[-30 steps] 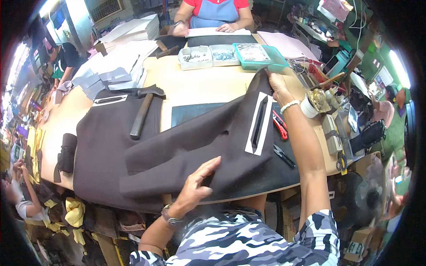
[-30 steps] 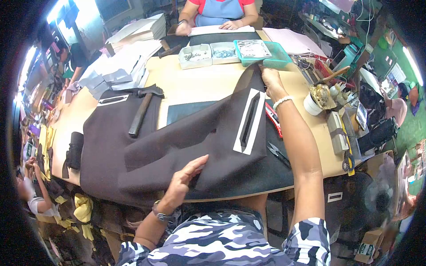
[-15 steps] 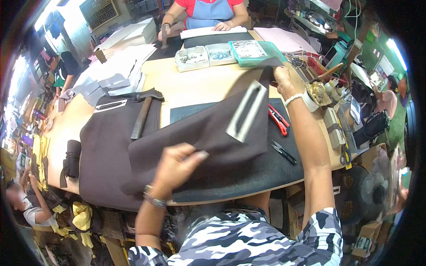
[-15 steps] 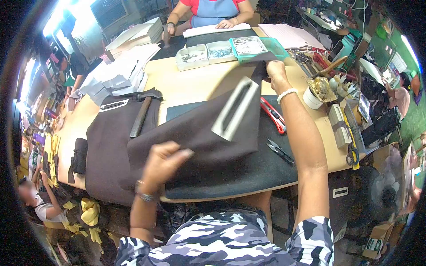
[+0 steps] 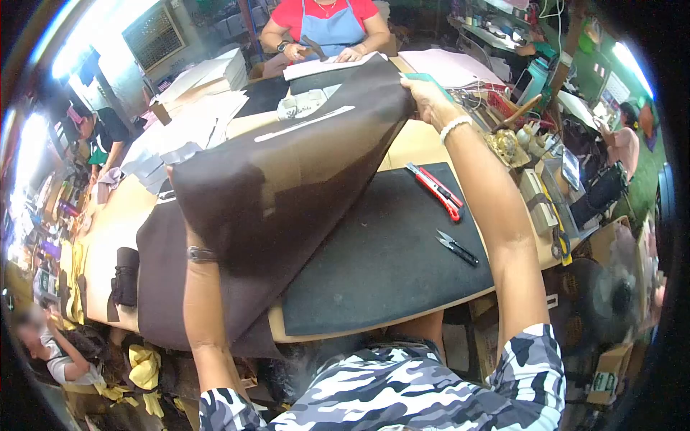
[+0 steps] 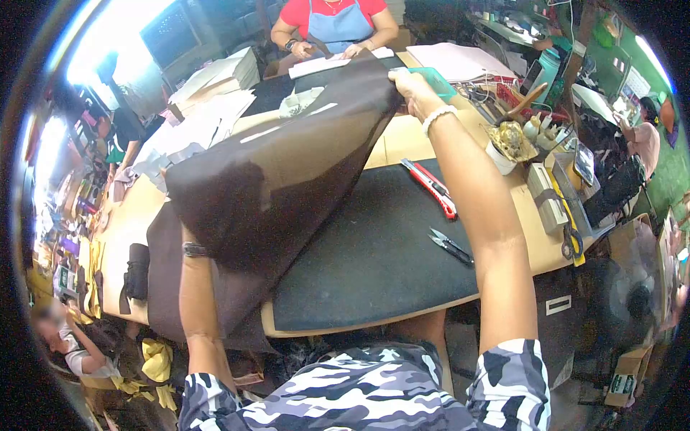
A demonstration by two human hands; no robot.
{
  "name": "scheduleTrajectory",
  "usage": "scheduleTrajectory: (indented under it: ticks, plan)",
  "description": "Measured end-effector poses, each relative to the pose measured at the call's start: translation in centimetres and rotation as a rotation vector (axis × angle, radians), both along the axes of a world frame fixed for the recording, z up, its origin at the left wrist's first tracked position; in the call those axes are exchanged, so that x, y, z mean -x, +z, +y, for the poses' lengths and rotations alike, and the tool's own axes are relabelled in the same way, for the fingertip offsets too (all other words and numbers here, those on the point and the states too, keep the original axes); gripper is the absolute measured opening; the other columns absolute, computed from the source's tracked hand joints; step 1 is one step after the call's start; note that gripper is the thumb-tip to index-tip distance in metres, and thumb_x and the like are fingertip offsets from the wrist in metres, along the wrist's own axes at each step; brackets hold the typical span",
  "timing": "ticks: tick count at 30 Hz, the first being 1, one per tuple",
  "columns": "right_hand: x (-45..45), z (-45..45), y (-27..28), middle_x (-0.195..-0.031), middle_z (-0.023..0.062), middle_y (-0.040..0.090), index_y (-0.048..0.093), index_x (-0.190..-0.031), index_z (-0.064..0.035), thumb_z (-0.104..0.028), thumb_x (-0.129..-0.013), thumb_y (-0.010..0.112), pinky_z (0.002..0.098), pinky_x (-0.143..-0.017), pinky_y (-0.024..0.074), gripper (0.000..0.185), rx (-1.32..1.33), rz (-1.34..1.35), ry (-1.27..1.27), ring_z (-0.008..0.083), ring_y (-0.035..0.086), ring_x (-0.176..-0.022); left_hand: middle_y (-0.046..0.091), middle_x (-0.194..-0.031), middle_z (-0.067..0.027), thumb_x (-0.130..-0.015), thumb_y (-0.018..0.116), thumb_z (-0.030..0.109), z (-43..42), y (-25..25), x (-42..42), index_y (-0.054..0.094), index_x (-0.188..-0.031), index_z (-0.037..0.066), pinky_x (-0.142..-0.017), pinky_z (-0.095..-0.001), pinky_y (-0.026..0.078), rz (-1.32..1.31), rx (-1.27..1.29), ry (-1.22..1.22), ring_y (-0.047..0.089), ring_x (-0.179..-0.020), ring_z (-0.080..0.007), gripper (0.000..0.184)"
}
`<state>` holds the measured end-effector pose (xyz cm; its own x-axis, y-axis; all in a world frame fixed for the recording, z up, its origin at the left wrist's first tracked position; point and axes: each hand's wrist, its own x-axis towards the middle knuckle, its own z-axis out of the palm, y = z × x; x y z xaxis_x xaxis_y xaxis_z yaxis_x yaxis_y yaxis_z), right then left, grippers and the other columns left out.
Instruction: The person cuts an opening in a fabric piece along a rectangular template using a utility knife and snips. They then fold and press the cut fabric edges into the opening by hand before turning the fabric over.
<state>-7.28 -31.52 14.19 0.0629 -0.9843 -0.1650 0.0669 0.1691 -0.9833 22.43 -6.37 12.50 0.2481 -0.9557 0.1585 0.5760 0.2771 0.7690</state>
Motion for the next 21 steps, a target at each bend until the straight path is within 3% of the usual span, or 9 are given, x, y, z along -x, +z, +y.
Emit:
scheduleTrajectory:
  ticks: [3, 4, 7, 11, 13, 14, 17, 19, 21]
  plan:
    - [-0.4, -1.6, 0.2, -0.094, 0.0057, 0.064, 0.060, -0.105, -0.0081, -0.025, -0.093, 0.051, 0.0412, -0.074, 0.0487, 0.023, -0.042, -0.051, 0.092, 0.0178, 0.060, -0.087, 0.059, -0.108, -0.0166, -0.091, 0.052, 0.017, -4.8, 0.0, -9.5, 0.042, -0.126, -0.004, -0.070, -0.0286, 0.053, -0.011, -0.019, 0.029, 0.061, -0.087, -0.0193, 0.042]
    - [-1.0, -1.6, 0.6, -0.091, 0.0047, 0.065, 0.061, -0.101, -0.0065, -0.024, -0.093, 0.050, 0.0378, -0.072, 0.0491, 0.022, -0.031, -0.089, 0.124, 0.0177, 0.061, -0.080, 0.055, -0.118, -0.0230, -0.090, 0.055, 0.017, -5.3, 1.0, -11.2, 0.030, -0.134, -0.005, -0.082, -0.0307, 0.053, -0.070, -0.013, -0.384, 0.060, -0.101, -0.0218, 0.056]
    - [-3.5, -3.1, 2.0, -0.089, 0.0042, 0.066, 0.062, -0.097, -0.0055, -0.025, -0.093, 0.051, 0.0355, -0.072, 0.0494, 0.023, 0.079, -0.042, 0.116, 0.0180, 0.062, -0.075, 0.054, -0.120, -0.0223, -0.087, 0.058, 0.017, -6.5, 5.0, -11.1, 0.022, -0.138, -0.003, -0.082, -0.0322, 0.053, -0.629, -0.169, -0.014, 0.061, -0.100, -0.0232, 0.066]
    - [-5.9, -5.8, 6.0, -0.085, 0.0128, 0.065, 0.059, -0.101, 0.0055, -0.023, -0.090, 0.052, 0.0368, -0.066, 0.0531, 0.031, 0.283, -0.049, 0.117, 0.0217, 0.064, -0.071, 0.059, -0.112, -0.0187, -0.083, 0.068, 0.032, -7.9, 8.7, -9.4, 0.005, -0.143, -0.001, -0.079, -0.0307, 0.051, -0.917, -0.323, 0.145, 0.062, -0.096, -0.0227, 0.093]
    - [-6.6, -6.0, 7.8, -0.087, 0.0154, 0.066, 0.059, -0.099, 0.0076, -0.022, -0.088, 0.055, 0.0397, -0.068, 0.0526, 0.032, 0.325, -0.173, 0.098, 0.0256, 0.064, -0.073, 0.061, -0.110, -0.0172, -0.076, 0.063, 0.060, -8.3, 7.1, -8.8, 0.032, -0.135, -0.003, -0.084, -0.0352, 0.046, -1.136, -0.507, 0.191, 0.059, -0.098, -0.0226, 0.092]
    - [-6.5, -5.7, 8.2, -0.093, 0.0186, 0.066, 0.059, -0.102, 0.0098, -0.023, -0.085, 0.058, 0.0391, -0.072, 0.0519, 0.037, 0.391, -0.178, 0.068, 0.0263, 0.065, -0.081, 0.052, -0.124, -0.0221, -0.071, 0.051, 0.076, -10.1, 3.3, -11.7, 0.038, -0.135, 0.001, -0.089, -0.0449, 0.042, -1.130, -0.691, 0.099, 0.053, -0.112, -0.0281, 0.099]
    - [-5.6, -9.3, 6.9, -0.102, 0.0202, 0.064, 0.057, -0.107, 0.0113, -0.029, -0.082, 0.062, 0.0376, -0.075, 0.0513, 0.047, 0.466, 0.069, -0.022, 0.0271, 0.064, -0.090, 0.041, -0.131, -0.0308, -0.062, 0.046, 0.086, -9.5, -4.7, -8.0, 0.021, -0.143, 0.001, -0.088, -0.0565, 0.039, -0.908, -0.771, 0.040, 0.041, -0.121, -0.0373, 0.120]
    - [-4.3, -8.1, 5.8, -0.109, 0.0203, 0.062, 0.057, -0.110, 0.0104, -0.034, -0.082, 0.063, 0.0358, -0.081, 0.0487, 0.053, 0.447, 0.370, -0.081, 0.0271, 0.061, -0.098, 0.056, -0.119, -0.0210, -0.079, 0.062, 0.058, -7.6, -5.8, -2.0, 0.044, -0.129, -0.004, -0.086, -0.0380, 0.047, -0.557, -0.602, 0.022, 0.055, -0.107, -0.0254, 0.081]
    - [-3.0, -9.8, 3.5, -0.109, 0.0197, 0.063, 0.058, -0.109, 0.0092, -0.035, -0.081, 0.063, 0.0355, -0.083, 0.0473, 0.052, 0.455, 0.490, -0.052, 0.0271, 0.061, -0.100, 0.060, -0.113, -0.0176, -0.082, 0.069, 0.033, -9.3, -9.1, -1.2, 0.051, -0.120, -0.007, -0.086, -0.0291, 0.047, -0.255, -0.579, -0.010, 0.059, -0.099, -0.0211, 0.058]
